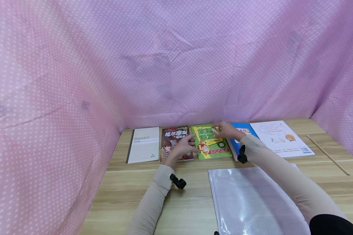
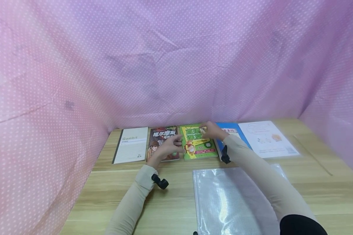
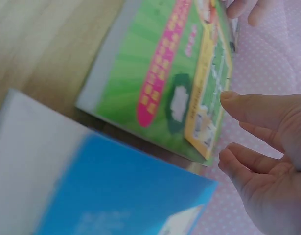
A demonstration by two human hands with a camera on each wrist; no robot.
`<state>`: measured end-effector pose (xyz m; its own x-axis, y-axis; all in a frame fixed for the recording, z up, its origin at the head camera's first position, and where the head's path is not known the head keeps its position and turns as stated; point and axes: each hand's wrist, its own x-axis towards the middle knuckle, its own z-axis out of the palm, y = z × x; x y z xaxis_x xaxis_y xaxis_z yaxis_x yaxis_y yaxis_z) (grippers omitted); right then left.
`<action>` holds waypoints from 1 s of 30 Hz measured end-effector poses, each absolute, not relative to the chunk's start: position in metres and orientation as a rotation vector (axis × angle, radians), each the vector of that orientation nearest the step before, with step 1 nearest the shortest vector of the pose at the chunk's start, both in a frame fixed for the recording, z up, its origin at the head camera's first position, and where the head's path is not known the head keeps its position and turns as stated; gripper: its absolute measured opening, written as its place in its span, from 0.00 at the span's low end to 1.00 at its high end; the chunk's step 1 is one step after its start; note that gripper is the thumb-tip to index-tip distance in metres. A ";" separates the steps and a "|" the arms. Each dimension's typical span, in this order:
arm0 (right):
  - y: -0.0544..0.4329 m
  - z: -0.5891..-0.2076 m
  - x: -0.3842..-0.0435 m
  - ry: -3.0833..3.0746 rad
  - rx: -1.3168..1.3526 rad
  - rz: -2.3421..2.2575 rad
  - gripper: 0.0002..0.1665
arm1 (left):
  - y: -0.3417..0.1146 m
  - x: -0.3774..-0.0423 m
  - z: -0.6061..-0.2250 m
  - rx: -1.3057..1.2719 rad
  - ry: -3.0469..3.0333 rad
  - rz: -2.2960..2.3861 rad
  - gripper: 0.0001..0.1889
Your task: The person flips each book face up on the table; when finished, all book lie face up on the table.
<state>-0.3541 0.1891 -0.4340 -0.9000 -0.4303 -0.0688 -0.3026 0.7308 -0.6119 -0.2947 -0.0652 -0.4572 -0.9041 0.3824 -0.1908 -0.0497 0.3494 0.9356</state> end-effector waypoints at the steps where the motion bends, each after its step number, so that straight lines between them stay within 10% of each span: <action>1: 0.189 -0.431 -0.354 2.723 -0.603 -0.918 0.34 | -0.065 -0.294 -0.456 0.292 2.247 1.580 0.43; 30: 0.273 -0.389 -0.356 2.800 -0.472 -0.763 0.38 | 0.028 -0.268 -0.445 0.567 2.253 1.489 0.41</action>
<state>-0.3560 0.2727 -0.3892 -0.9289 -0.3543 -0.1082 -0.2505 0.8159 -0.5211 -0.2681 0.0278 -0.4452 -0.8464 0.5248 -0.0907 0.1221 0.3570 0.9261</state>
